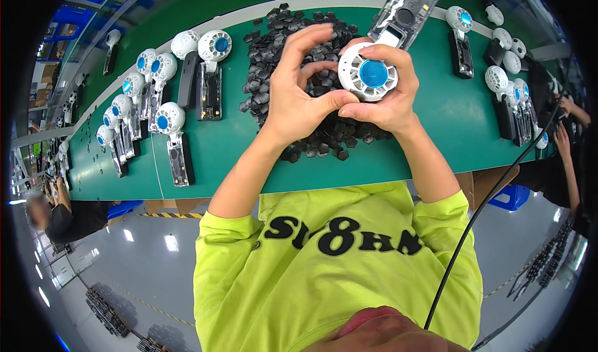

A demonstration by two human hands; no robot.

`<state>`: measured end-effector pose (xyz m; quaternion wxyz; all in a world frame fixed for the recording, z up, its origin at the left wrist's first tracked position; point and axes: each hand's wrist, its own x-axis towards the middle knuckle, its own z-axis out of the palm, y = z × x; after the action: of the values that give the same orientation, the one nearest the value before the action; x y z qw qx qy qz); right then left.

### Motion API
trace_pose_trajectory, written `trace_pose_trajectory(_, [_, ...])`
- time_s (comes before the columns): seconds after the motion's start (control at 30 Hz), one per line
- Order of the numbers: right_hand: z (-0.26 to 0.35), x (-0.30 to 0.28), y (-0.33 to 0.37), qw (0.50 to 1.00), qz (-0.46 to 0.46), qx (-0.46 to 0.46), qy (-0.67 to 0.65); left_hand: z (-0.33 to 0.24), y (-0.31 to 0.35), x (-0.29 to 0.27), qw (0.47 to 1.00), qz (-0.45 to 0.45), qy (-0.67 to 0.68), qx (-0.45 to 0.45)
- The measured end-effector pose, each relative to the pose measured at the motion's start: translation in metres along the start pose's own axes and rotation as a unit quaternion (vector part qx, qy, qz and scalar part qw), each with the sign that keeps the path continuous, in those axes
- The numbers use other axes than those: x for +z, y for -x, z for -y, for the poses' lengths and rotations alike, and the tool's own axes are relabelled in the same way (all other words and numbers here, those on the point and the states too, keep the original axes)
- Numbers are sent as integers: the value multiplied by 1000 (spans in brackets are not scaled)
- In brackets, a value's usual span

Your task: Assemble internal and external components of an electronic toy controller at a manufacturing station.

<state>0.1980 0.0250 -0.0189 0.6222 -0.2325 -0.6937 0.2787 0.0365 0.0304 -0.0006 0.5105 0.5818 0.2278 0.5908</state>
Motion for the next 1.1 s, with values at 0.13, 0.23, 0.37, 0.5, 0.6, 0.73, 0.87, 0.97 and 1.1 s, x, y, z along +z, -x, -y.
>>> trace_pose_trajectory(0.13, [2, 3, 1, 998, -13, 36, -45, -1, 1, 11, 992, -38, 94, -70])
trace_pose_trajectory(0.23, [3, 5, 3, 983, -47, 99, -149, -5, 3, 15, 990, -6, 129, -61])
trace_pose_trajectory(0.37, [8, -2, -5, 987, -8, 147, -61, -6, -11, -12, 949, 94, -219, 205])
trace_pose_trajectory(0.5, [12, -1, -6, 986, 2, 169, -11, -9, -14, -23, 878, 119, -347, 307])
trace_pose_trajectory(0.6, [14, 1, -6, 985, -1, 173, 10, -10, -14, -26, 864, 114, -366, 327])
trace_pose_trajectory(0.73, [11, -1, -6, 990, -18, 127, 53, -7, -11, -28, 886, 67, -320, 327])
trace_pose_trajectory(0.87, [5, 3, -7, 997, -43, 61, 25, -6, -7, -19, 942, 51, -220, 247])
trace_pose_trajectory(0.97, [3, 1, -7, 998, -57, 28, 26, -10, -2, -12, 964, 45, -190, 180])
trace_pose_trajectory(1.1, [1, -1, -6, 996, -71, -6, 54, -17, 2, -7, 976, 38, -203, 64])
